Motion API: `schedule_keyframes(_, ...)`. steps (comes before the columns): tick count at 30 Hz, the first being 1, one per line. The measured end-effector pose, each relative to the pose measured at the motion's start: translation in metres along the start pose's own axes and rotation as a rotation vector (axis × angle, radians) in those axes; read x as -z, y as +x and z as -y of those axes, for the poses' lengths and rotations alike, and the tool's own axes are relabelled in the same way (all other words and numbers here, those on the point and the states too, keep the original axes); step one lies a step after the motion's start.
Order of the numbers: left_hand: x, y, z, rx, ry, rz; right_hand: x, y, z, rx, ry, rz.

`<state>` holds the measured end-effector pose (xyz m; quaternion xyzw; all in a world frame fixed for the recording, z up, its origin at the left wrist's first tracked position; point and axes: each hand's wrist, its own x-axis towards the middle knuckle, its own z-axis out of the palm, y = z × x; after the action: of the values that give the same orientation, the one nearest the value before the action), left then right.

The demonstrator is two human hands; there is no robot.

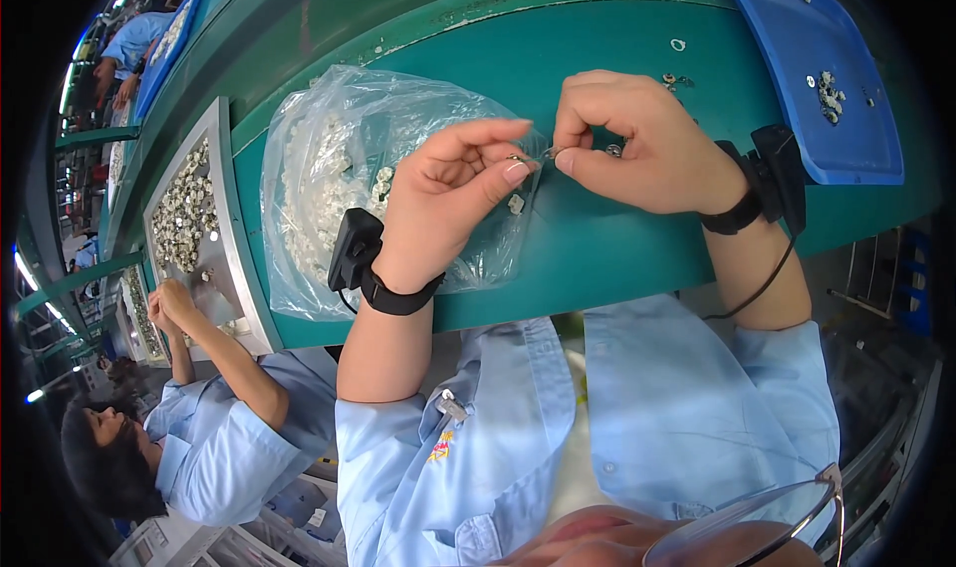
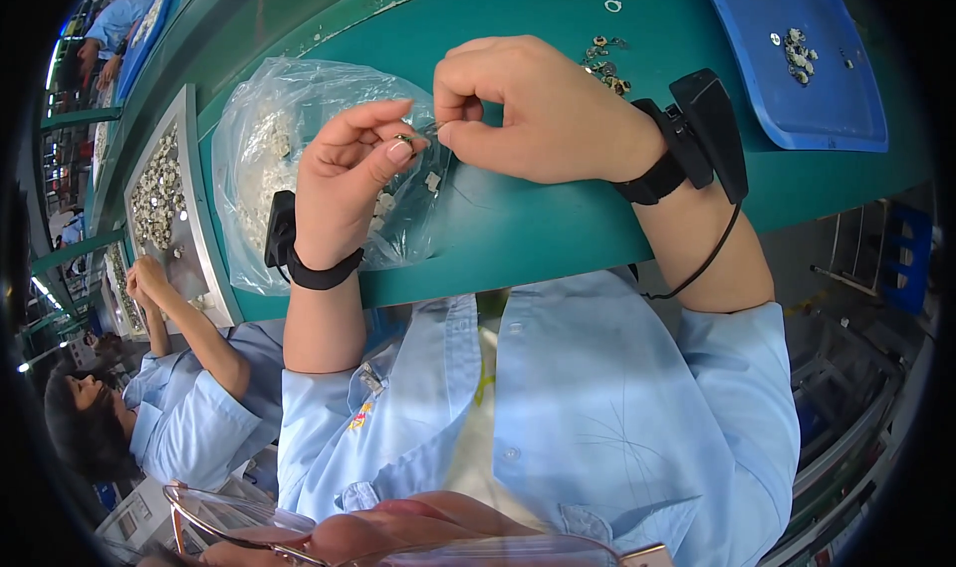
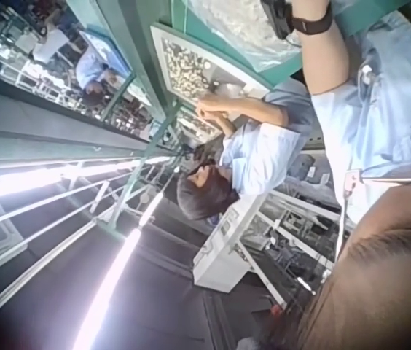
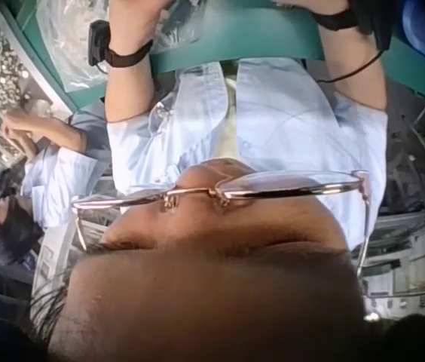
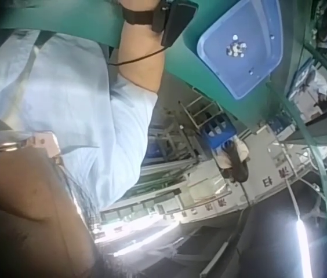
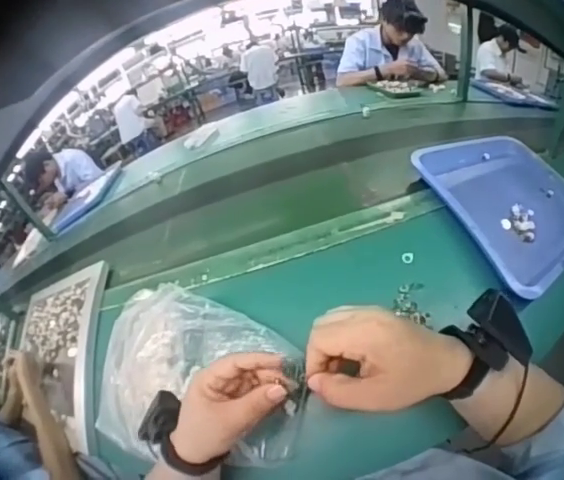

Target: Sorting and inspecting small electronic or mechanical components at a factory workbench.

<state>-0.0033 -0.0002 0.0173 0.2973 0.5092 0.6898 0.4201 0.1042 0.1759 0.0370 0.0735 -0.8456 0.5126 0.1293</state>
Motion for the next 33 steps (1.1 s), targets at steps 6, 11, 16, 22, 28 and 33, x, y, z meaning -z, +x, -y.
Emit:
schedule_keyframes(6,0.009,0.000,0.004,0.043,-0.218,0.101,-0.002,0.000,0.000,0.006,0.043,-0.077)
schedule_keyframes(11,-0.001,0.000,0.002,-0.002,-0.214,0.045,-0.002,0.001,0.000,0.020,0.021,-0.139)
schedule_keyframes(16,0.010,0.000,0.009,-0.074,-0.075,0.014,-0.014,0.002,-0.003,0.022,0.053,-0.101)
schedule_keyframes(22,0.006,0.001,0.011,-0.104,-0.083,-0.068,-0.026,0.004,-0.004,0.087,0.007,-0.069)
schedule_keyframes(28,0.011,0.007,0.010,-0.236,-0.100,-0.138,-0.040,0.004,-0.004,0.053,-0.143,-0.073)
schedule_keyframes(33,0.013,0.004,0.012,-0.230,-0.015,-0.184,-0.044,0.002,-0.006,0.008,-0.311,-0.030)
